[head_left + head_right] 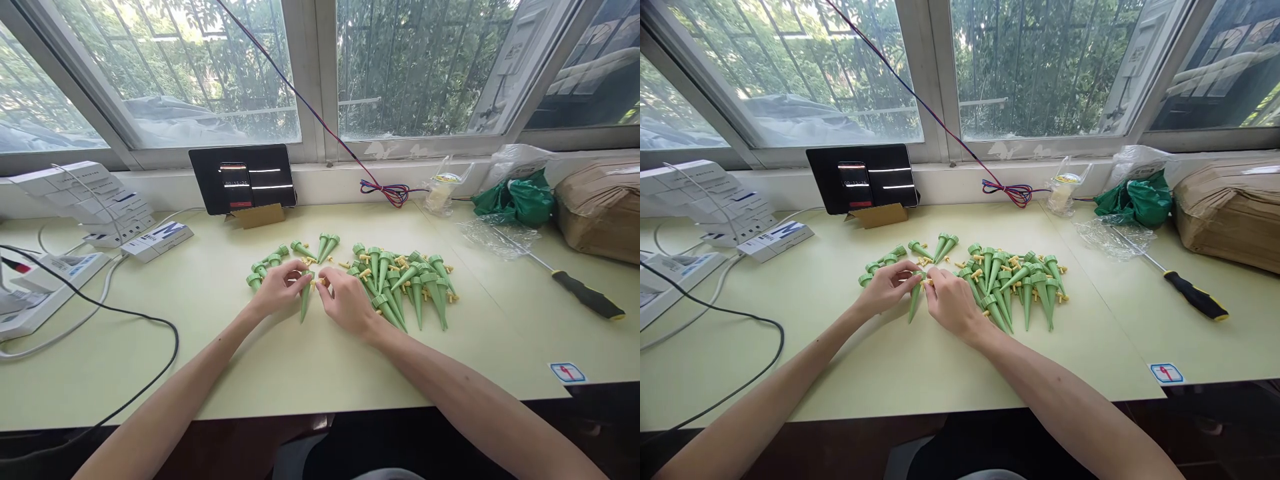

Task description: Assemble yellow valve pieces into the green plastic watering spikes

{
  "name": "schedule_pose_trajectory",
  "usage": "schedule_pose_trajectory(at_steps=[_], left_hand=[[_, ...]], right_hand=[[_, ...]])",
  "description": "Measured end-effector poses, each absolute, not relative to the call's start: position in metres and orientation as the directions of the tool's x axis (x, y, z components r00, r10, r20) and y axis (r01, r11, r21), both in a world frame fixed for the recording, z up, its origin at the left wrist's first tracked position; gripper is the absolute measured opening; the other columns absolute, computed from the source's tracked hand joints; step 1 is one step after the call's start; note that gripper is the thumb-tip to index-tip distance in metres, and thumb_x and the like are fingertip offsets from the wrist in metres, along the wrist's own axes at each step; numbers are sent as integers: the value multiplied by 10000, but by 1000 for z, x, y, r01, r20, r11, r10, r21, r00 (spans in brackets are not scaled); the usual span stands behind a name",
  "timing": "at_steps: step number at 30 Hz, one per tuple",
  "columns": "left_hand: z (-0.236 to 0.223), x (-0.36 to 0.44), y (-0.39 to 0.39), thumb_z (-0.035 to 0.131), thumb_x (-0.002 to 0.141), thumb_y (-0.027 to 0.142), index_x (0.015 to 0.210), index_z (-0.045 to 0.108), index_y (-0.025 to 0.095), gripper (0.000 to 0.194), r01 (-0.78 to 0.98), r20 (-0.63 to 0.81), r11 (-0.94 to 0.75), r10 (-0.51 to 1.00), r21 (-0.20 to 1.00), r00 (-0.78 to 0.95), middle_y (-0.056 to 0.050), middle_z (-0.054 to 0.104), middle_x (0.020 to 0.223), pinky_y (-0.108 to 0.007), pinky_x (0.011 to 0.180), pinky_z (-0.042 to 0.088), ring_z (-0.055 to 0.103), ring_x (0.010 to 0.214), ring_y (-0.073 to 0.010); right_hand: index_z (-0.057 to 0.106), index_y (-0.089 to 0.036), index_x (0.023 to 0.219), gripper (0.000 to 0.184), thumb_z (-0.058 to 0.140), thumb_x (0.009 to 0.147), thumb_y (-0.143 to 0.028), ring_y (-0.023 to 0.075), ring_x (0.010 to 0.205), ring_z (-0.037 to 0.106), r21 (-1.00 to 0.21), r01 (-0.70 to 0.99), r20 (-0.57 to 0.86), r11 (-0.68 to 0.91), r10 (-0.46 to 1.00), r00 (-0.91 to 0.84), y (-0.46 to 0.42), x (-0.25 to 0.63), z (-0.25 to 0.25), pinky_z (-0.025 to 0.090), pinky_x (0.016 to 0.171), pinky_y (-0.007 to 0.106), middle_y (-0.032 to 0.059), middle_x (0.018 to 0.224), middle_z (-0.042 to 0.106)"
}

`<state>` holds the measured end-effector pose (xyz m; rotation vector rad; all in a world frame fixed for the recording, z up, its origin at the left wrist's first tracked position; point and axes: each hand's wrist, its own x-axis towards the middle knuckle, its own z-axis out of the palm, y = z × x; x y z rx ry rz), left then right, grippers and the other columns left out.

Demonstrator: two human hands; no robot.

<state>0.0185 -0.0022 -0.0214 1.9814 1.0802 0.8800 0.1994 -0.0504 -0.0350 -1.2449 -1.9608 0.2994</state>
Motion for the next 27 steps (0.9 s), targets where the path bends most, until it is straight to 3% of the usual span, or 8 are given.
schedule_pose_trajectory(at_steps=[9,18,27], left_hand=[[-22,18,-2,615,861,477,912,637,178,304,413,232,-409,880,814,415,-33,642,818,-275,589,530,617,645,-149],[-23,18,-3,618,860,465,909,627,178,291,414,237,-412,880,811,412,-32,640,824,-273,589,526,608,632,-142],[-22,19,-4,617,865,452,917,619,187,270,417,229,-405,882,813,411,-14,633,751,-279,583,522,615,612,-150]], right_hand=[[567,-179,1051,119,531,938,-175,177,730,599,-580,648,480,494,850,-218,-49,200,-35,431,666,266,55,895,673],[581,-187,945,23,559,943,-182,177,729,589,-570,665,457,482,859,-231,-46,201,-39,409,662,263,42,856,665],[587,-186,902,55,570,951,-204,173,729,596,-583,666,435,465,871,-227,-45,201,-40,402,666,262,38,829,670]])
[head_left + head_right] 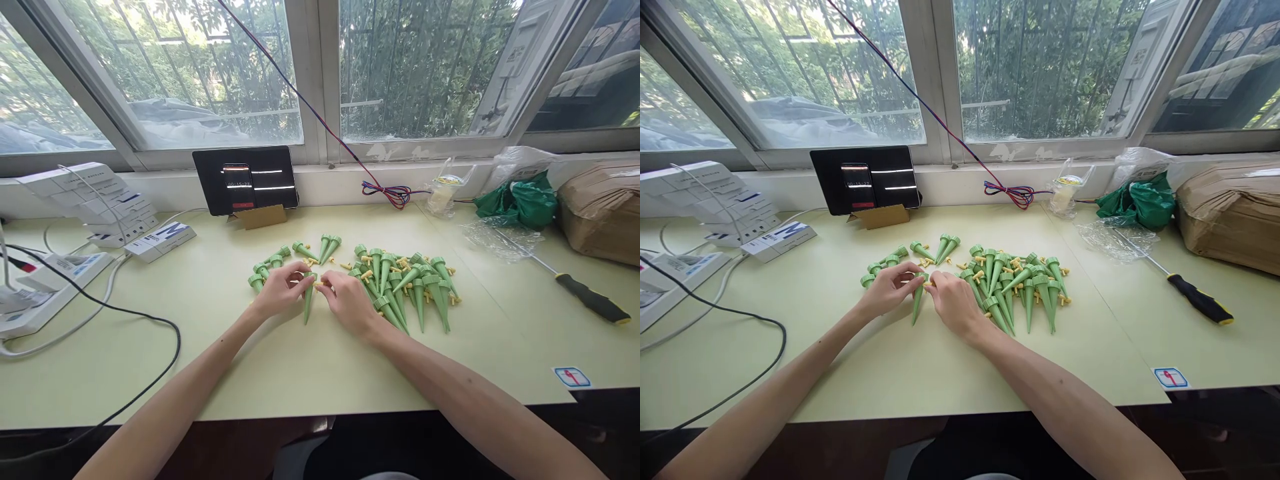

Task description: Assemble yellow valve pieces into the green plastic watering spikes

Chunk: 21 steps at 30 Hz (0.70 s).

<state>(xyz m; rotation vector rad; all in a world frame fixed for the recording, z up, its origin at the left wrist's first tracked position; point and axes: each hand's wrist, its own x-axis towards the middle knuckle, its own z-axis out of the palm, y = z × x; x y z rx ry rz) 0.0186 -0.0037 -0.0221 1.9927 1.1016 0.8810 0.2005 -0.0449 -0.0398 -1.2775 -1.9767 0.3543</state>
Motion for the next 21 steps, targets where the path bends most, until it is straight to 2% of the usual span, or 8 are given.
schedule_pose_trajectory(at_steps=[7,13,16,21], left_hand=[[-24,17,-4,613,869,437,924,621,190,253,434,219,-397,888,809,404,-15,638,778,-285,597,523,614,607,-145],[-23,18,-4,624,858,437,901,618,191,249,446,235,-403,892,799,386,2,617,711,-265,561,500,593,590,-139],[-21,18,-5,622,858,436,877,619,189,248,453,243,-411,890,791,385,4,613,697,-256,542,487,582,583,-136],[-21,19,-6,621,858,420,881,623,182,239,456,248,-418,888,786,386,9,592,691,-242,531,465,547,573,-121]], right_hand=[[583,-184,861,137,542,971,-255,168,697,583,-583,670,433,460,873,-223,-45,201,-39,392,643,262,32,791,657],[591,-175,940,60,533,950,-188,171,756,600,-576,665,444,476,865,-234,-48,200,-36,418,682,263,52,870,663],[586,-174,921,67,528,951,-187,168,733,588,-568,680,431,465,871,-236,-48,200,-36,409,666,263,51,854,658],[557,-174,798,212,485,984,-245,158,656,546,-552,714,379,430,893,-243,-46,200,-36,364,616,266,42,766,630]])
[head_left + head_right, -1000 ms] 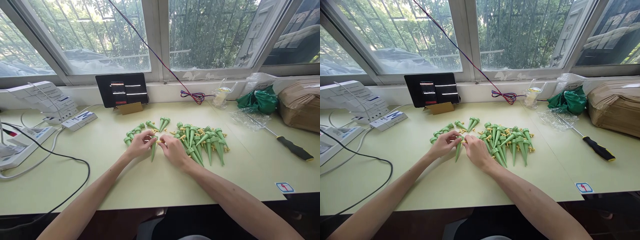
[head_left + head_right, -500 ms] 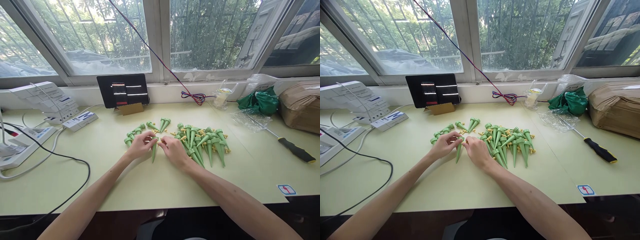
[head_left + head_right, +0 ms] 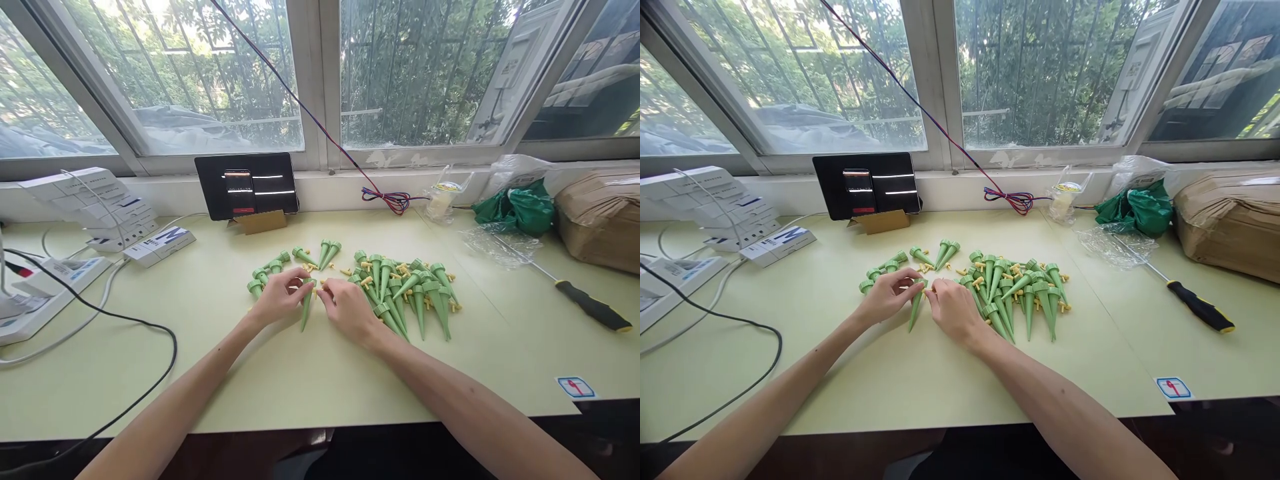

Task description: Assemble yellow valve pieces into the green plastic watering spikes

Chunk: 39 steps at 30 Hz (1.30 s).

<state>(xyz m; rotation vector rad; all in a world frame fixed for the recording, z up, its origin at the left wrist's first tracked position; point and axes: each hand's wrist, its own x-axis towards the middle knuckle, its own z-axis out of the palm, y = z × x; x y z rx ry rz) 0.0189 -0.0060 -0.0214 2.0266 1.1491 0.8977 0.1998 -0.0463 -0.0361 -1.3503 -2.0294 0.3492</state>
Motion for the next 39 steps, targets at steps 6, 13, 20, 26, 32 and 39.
schedule_pose_trajectory(at_steps=[6,13,20,26,32,39], left_hand=[[-20,19,-6,608,869,418,874,614,171,247,460,226,-401,893,792,390,-1,606,727,-244,556,482,554,585,-117],[-25,17,-4,605,873,417,883,609,175,243,481,232,-413,890,773,392,3,597,704,-228,530,481,541,586,-117],[-24,16,-4,606,872,415,885,609,172,243,466,247,-426,884,775,397,20,566,654,-218,509,493,526,552,-107],[-22,18,-5,612,864,402,879,622,172,231,472,259,-433,884,768,390,29,552,626,-209,495,475,508,534,-100],[-23,17,-5,615,862,388,868,624,168,221,475,263,-436,884,765,388,25,551,655,-198,486,455,475,538,-89],[-25,17,-5,612,862,394,875,624,165,230,472,273,-446,879,760,391,9,571,698,-206,505,476,487,558,-94]], right_hand=[[577,-172,916,111,503,971,-235,156,720,567,-577,688,387,440,889,-244,-47,200,-36,367,645,254,48,856,647],[557,-172,823,199,464,986,-239,151,675,536,-561,715,361,418,900,-244,-45,199,-38,330,613,262,47,806,639],[568,-175,885,142,491,976,-250,155,706,557,-571,700,360,429,897,-255,-45,200,-39,342,632,262,47,838,652],[552,-180,824,180,473,975,-236,152,683,542,-565,711,347,419,902,-256,-44,199,-40,317,616,264,41,809,645],[556,-186,840,221,452,996,-303,152,660,552,-583,710,317,395,915,-249,-44,200,-40,306,605,264,40,790,652],[559,-183,845,181,465,981,-256,161,717,579,-573,703,333,422,903,-271,-44,200,-43,326,627,258,52,828,664]])
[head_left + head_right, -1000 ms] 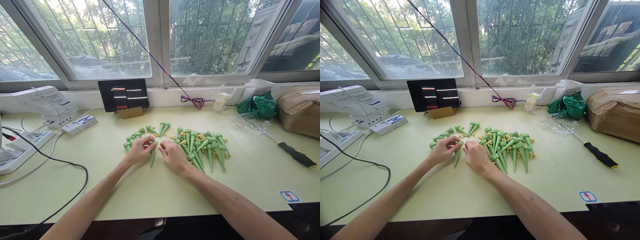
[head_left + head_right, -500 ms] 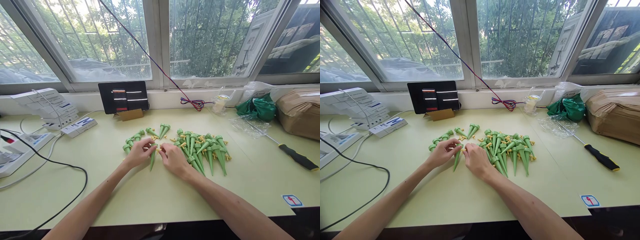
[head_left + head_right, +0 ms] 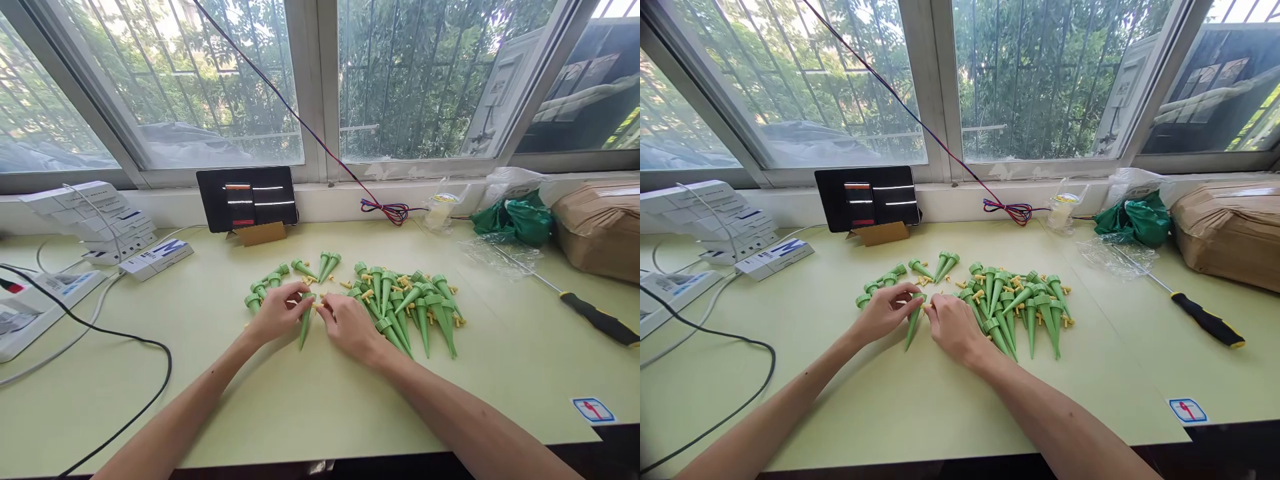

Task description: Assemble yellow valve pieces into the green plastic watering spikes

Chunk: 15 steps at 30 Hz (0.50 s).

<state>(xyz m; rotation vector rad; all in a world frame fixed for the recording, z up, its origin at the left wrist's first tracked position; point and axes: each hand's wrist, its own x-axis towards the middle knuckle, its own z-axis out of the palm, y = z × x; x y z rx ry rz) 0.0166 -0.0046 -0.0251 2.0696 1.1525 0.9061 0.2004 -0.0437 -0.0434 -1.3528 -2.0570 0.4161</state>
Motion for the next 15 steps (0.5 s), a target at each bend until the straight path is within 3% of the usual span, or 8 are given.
schedule_pose_trajectory(at_steps=[4,8,11,15], left_hand=[[-26,16,-3,608,860,405,880,627,163,244,483,274,-448,880,752,389,6,573,693,-208,506,475,492,561,-99],[-26,16,-3,610,857,411,895,628,162,252,489,272,-447,881,750,388,13,558,657,-215,511,480,494,555,-103],[-25,17,-4,603,862,410,887,626,163,249,488,278,-456,876,744,395,4,575,684,-212,500,475,484,550,-99],[-26,18,-5,597,867,395,867,619,169,227,495,292,-476,867,727,404,7,579,695,-201,501,473,477,552,-92]], right_hand=[[561,-182,782,315,411,1015,-334,159,666,567,-583,710,302,394,917,-261,-43,201,-44,314,606,266,49,754,653],[584,-177,959,128,506,970,-277,162,722,592,-621,664,326,417,907,-265,-44,201,-42,354,639,255,58,863,680],[574,-179,944,59,521,945,-203,162,740,586,-610,661,341,437,898,-279,-44,201,-42,363,652,252,57,884,677],[573,-180,840,204,461,992,-256,165,708,579,-593,689,304,416,909,-286,-43,201,-43,351,643,264,59,804,669]])
